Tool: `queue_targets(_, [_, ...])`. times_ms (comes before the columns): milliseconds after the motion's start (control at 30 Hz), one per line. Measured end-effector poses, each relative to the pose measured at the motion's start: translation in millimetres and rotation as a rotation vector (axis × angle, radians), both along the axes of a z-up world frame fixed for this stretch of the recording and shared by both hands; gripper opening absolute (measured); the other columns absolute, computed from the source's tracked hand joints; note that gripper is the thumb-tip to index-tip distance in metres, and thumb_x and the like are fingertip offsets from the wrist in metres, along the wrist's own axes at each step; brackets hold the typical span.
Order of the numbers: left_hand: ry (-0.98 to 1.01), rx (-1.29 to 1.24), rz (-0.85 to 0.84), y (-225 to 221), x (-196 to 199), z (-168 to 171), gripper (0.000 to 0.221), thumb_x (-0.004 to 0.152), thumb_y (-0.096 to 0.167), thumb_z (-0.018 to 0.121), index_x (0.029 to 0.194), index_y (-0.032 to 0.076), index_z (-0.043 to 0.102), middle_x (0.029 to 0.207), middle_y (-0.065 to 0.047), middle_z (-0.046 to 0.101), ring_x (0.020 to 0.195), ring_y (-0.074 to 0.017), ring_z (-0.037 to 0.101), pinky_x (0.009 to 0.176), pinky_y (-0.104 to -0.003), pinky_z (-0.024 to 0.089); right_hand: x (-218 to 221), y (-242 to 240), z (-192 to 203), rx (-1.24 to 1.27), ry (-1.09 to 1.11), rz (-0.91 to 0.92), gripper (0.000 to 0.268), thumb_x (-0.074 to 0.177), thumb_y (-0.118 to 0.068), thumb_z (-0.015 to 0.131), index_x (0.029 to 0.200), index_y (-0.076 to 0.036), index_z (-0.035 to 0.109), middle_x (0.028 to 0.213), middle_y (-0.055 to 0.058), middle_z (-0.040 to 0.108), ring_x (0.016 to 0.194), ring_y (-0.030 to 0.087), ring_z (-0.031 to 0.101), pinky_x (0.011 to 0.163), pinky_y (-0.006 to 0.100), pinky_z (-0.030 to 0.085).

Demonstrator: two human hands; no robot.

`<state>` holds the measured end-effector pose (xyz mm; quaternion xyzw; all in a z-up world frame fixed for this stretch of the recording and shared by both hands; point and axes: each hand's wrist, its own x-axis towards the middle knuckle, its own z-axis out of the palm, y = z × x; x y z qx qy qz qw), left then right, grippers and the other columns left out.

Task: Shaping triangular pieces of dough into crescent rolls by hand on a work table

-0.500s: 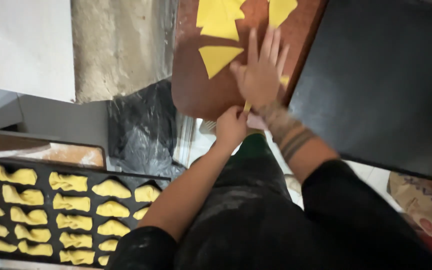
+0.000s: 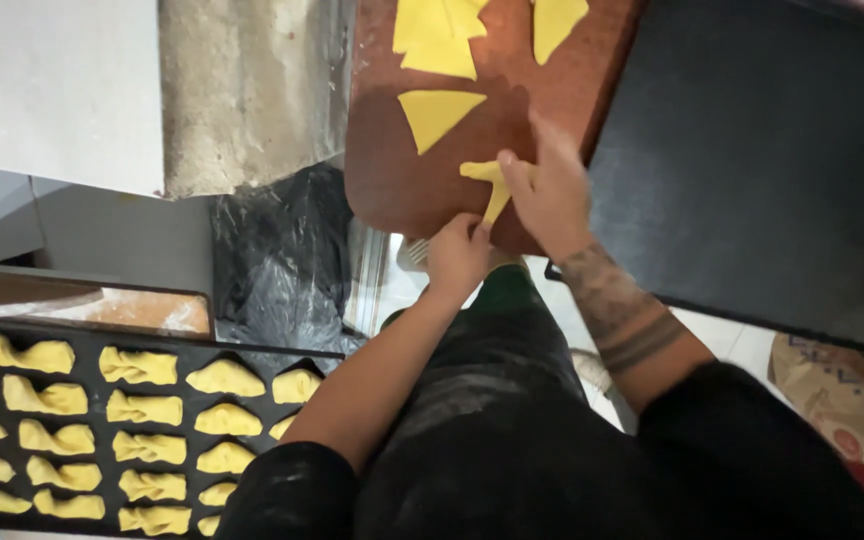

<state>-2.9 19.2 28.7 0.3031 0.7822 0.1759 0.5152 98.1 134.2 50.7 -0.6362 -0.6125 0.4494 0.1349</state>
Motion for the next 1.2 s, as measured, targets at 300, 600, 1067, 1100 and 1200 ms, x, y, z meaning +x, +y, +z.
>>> queue_targets(300, [0.02,0.171,-0.042,22,2,-4,0.033,0.103,0.034,0.057,0.112,0.007,0.073,0.103,-0.022,0.074,0.106,-0.0473,0.067,0.09,-0.059,0.054,58,24,-100,0.802,-0.496,0.434,0.02,0.091,-0.035,0.075,0.104,-0.021,0.069,0.105,-0.002,0.062,0.1,0.021,0.061,0.082,0.038,0.047])
queue_targets(600, [0.012,0.009,-0.013,58,4,16,0.025,0.101,0.028,0.056,0.104,0.008,0.072,0.104,-0.011,0.075,0.097,-0.0362,0.069,0.083,-0.049,0.052,28,68,-41,0.549,-0.506,0.375,0.068,0.101,-0.048,0.063,0.15,-0.002,0.052,0.147,0.024,0.046,0.126,0.044,0.047,0.095,0.059,0.042])
queue_targets(1067, [0.076,0.022,-0.104,36,6,-37,0.023,0.092,0.025,0.061,0.103,0.011,0.075,0.101,-0.016,0.077,0.095,-0.0435,0.07,0.08,-0.053,0.052,-13,39,-61,0.744,-0.663,0.41,0.08,0.114,-0.07,0.033,0.167,-0.01,0.033,0.168,0.022,0.018,0.157,0.041,0.017,0.127,0.064,0.023])
queue_targets(1100, [0.068,0.005,-0.105,30,5,-31,0.023,0.092,0.025,0.061,0.103,0.011,0.075,0.101,-0.016,0.077,0.095,-0.0435,0.07,0.08,-0.053,0.052,-18,20,-43,0.726,-0.666,0.418,0.08,0.114,-0.07,0.033,0.167,-0.01,0.033,0.168,0.022,0.018,0.157,0.041,0.017,0.127,0.064,0.023])
queue_targets(1200, [0.072,0.012,-0.05,50,-14,-10,0.032,0.087,0.033,0.049,0.086,0.009,0.07,0.097,-0.02,0.076,0.092,-0.0481,0.068,0.078,-0.054,0.049,-36,11,-7,0.573,-0.616,0.464,0.075,0.112,-0.057,0.017,0.167,-0.008,0.031,0.17,0.018,0.021,0.158,0.034,0.02,0.126,0.06,0.023])
